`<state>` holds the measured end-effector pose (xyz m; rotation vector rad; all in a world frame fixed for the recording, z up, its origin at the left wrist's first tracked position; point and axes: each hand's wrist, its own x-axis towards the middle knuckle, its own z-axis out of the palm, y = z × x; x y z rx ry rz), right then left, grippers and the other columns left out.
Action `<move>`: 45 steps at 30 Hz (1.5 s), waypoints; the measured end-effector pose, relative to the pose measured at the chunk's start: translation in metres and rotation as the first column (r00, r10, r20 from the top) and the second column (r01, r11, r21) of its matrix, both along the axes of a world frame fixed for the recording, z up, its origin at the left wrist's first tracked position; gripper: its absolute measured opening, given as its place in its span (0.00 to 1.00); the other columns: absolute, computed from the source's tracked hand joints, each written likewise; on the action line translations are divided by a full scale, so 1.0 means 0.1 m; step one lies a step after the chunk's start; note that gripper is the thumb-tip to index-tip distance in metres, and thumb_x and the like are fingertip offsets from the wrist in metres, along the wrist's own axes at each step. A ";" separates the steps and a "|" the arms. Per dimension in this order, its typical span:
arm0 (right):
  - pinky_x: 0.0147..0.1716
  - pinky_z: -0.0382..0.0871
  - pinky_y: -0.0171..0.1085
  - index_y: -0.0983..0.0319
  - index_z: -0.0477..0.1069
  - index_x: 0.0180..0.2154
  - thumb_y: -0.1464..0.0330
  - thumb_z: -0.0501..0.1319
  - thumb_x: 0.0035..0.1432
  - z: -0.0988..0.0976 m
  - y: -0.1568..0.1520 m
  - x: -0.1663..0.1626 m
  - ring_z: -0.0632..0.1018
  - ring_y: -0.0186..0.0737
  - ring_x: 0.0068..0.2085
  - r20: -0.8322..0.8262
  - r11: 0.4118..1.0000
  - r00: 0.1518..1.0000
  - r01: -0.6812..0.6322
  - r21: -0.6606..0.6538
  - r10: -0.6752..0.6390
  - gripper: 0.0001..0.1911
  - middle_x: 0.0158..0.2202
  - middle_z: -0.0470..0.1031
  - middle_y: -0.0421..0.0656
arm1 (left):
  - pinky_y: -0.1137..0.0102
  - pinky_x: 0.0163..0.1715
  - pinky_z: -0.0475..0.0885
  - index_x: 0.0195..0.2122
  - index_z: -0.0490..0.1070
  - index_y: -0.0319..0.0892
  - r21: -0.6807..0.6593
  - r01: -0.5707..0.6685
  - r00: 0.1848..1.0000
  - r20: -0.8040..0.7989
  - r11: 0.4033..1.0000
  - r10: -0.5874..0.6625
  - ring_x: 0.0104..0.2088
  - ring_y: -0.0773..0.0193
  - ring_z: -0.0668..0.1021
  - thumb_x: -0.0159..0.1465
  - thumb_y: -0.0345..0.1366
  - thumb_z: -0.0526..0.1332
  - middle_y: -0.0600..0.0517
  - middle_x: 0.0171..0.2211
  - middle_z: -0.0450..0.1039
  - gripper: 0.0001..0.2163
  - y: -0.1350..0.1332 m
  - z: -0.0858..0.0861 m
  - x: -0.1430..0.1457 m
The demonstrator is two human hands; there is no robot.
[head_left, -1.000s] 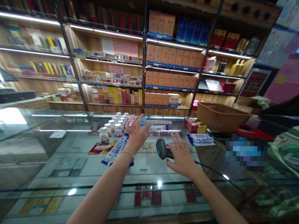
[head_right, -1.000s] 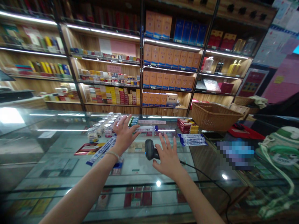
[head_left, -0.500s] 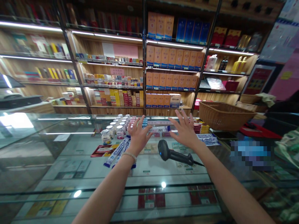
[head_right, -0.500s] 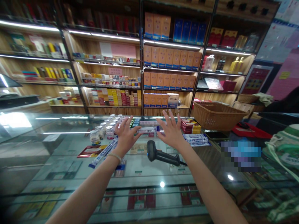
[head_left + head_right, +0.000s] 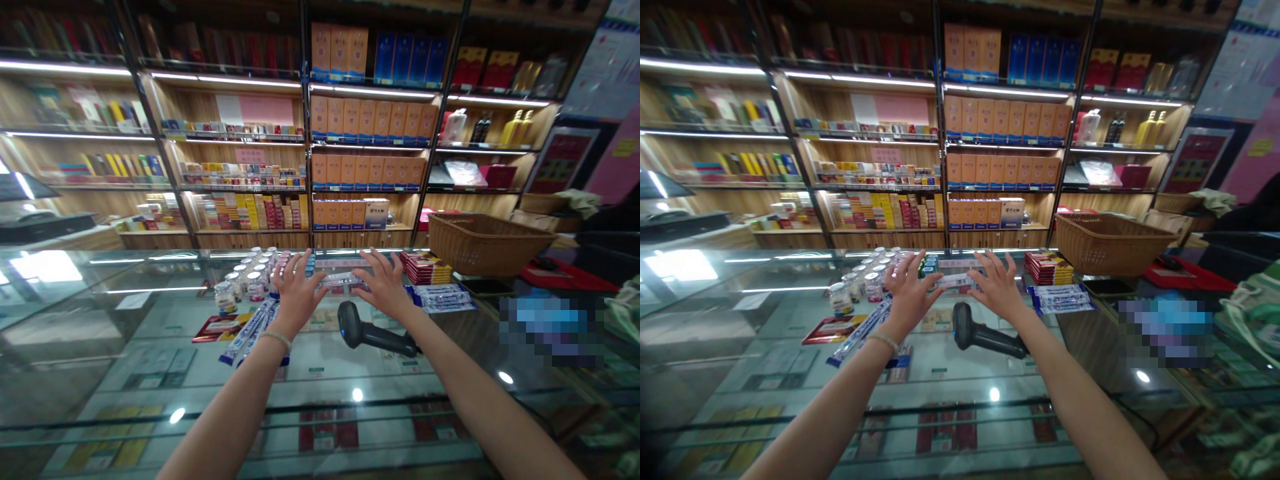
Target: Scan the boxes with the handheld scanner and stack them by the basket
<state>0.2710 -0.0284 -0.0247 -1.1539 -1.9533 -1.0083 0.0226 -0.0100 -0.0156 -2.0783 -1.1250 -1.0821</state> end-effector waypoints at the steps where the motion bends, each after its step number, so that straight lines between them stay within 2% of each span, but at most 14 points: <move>1: 0.69 0.39 0.60 0.54 0.74 0.50 0.55 0.68 0.60 0.00 0.00 0.01 0.60 0.54 0.69 0.001 1.000 1.000 0.000 0.008 0.000 0.19 0.66 0.66 0.50 | 0.39 0.65 0.48 0.43 0.80 0.52 0.001 0.005 1.000 -0.005 1.000 -0.005 0.68 0.41 0.63 0.61 0.44 0.71 0.44 0.71 0.60 0.10 0.00 0.00 0.01; 4: 0.69 0.38 0.59 0.53 0.75 0.47 0.56 0.67 0.62 0.00 -0.01 0.01 0.61 0.52 0.69 -0.003 1.000 1.000 0.005 0.021 -0.005 0.14 0.66 0.68 0.48 | 0.39 0.66 0.46 0.43 0.80 0.53 0.008 0.020 1.000 -0.012 1.000 -0.020 0.68 0.42 0.63 0.61 0.45 0.70 0.46 0.71 0.60 0.10 0.00 -0.01 0.03; 9: 0.69 0.37 0.58 0.53 0.76 0.45 0.60 0.62 0.66 0.00 -0.03 0.01 0.63 0.51 0.69 -0.019 0.999 1.000 0.023 -0.033 -0.024 0.08 0.67 0.67 0.45 | 0.40 0.68 0.44 0.42 0.80 0.53 0.026 0.047 0.999 -0.013 0.999 -0.046 0.68 0.44 0.63 0.63 0.45 0.69 0.46 0.71 0.61 0.09 0.01 -0.03 0.06; 13: 0.69 0.36 0.56 0.52 0.76 0.46 0.62 0.62 0.66 0.00 -0.03 0.01 0.63 0.49 0.68 -0.045 1.000 0.999 0.018 -0.021 -0.019 0.08 0.66 0.69 0.44 | 0.42 0.69 0.43 0.43 0.80 0.52 0.037 0.058 0.998 -0.007 0.998 -0.058 0.69 0.45 0.63 0.64 0.45 0.67 0.47 0.71 0.60 0.09 0.03 -0.04 0.08; 18: 0.68 0.38 0.54 0.53 0.77 0.43 0.61 0.61 0.68 0.01 -0.02 0.00 0.65 0.48 0.67 -0.073 1.000 0.997 0.024 0.019 -0.023 0.07 0.64 0.72 0.44 | 0.42 0.69 0.41 0.44 0.79 0.51 0.044 0.044 0.999 -0.015 0.998 -0.043 0.68 0.46 0.64 0.66 0.45 0.65 0.47 0.71 0.60 0.09 0.04 -0.04 0.10; 24: 0.68 0.40 0.54 0.53 0.76 0.40 0.61 0.59 0.69 -0.01 0.00 -0.04 0.65 0.47 0.66 -0.120 0.998 0.993 0.026 0.049 -0.020 0.08 0.63 0.73 0.43 | 0.42 0.68 0.43 0.38 0.79 0.50 0.046 0.044 0.999 0.001 0.998 -0.044 0.69 0.46 0.63 0.69 0.43 0.62 0.49 0.71 0.61 0.07 0.04 -0.04 0.13; 26: 0.68 0.39 0.55 0.53 0.77 0.40 0.61 0.60 0.68 -0.01 -0.01 -0.05 0.64 0.48 0.66 -0.134 0.999 0.991 0.026 0.021 -0.023 0.07 0.63 0.72 0.43 | 0.42 0.68 0.43 0.38 0.78 0.50 0.046 0.036 0.999 0.002 0.998 -0.036 0.69 0.46 0.63 0.69 0.43 0.62 0.48 0.71 0.61 0.07 0.04 -0.04 0.14; 28: 0.68 0.40 0.56 0.53 0.77 0.41 0.62 0.59 0.68 0.00 -0.03 -0.05 0.63 0.50 0.67 -0.160 0.999 0.987 0.027 -0.025 -0.030 0.08 0.64 0.71 0.44 | 0.42 0.68 0.43 0.43 0.78 0.52 0.049 0.019 1.000 0.009 0.999 -0.019 0.68 0.46 0.64 0.68 0.44 0.63 0.47 0.71 0.61 0.07 0.04 -0.04 0.14; 31: 0.67 0.41 0.58 0.54 0.77 0.42 0.61 0.57 0.69 0.01 -0.05 -0.05 0.60 0.52 0.69 -0.223 0.995 0.974 0.014 -0.103 -0.037 0.10 0.66 0.67 0.47 | 0.43 0.69 0.42 0.50 0.76 0.54 0.070 0.005 1.000 0.014 0.998 -0.006 0.68 0.46 0.65 0.66 0.44 0.65 0.46 0.70 0.62 0.12 0.04 -0.04 0.15; 37: 0.67 0.40 0.62 0.55 0.77 0.41 0.61 0.55 0.69 0.00 -0.06 -0.01 0.55 0.55 0.71 -0.305 0.973 0.952 -0.054 -0.225 -0.018 0.13 0.68 0.63 0.48 | 0.43 0.69 0.40 0.48 0.77 0.55 0.091 0.046 0.999 0.022 0.995 -0.048 0.68 0.46 0.64 0.65 0.43 0.66 0.49 0.71 0.62 0.10 0.06 -0.06 0.14; 41: 0.68 0.40 0.62 0.55 0.76 0.42 0.61 0.55 0.69 0.00 -0.07 0.01 0.55 0.53 0.71 -0.296 0.972 0.955 -0.051 -0.230 -0.020 0.12 0.68 0.63 0.48 | 0.42 0.69 0.40 0.47 0.78 0.55 0.115 0.055 0.998 0.009 0.992 -0.057 0.68 0.46 0.64 0.65 0.45 0.67 0.49 0.70 0.62 0.10 0.08 -0.08 0.12; 45: 0.69 0.37 0.60 0.54 0.74 0.49 0.56 0.59 0.67 0.01 -0.08 0.04 0.56 0.52 0.71 -0.228 0.982 0.973 -0.013 -0.188 -0.031 0.14 0.68 0.63 0.49 | 0.43 0.69 0.41 0.47 0.78 0.55 0.139 0.030 0.999 -0.022 0.990 -0.027 0.68 0.46 0.65 0.65 0.47 0.66 0.48 0.70 0.63 0.11 0.08 -0.07 0.12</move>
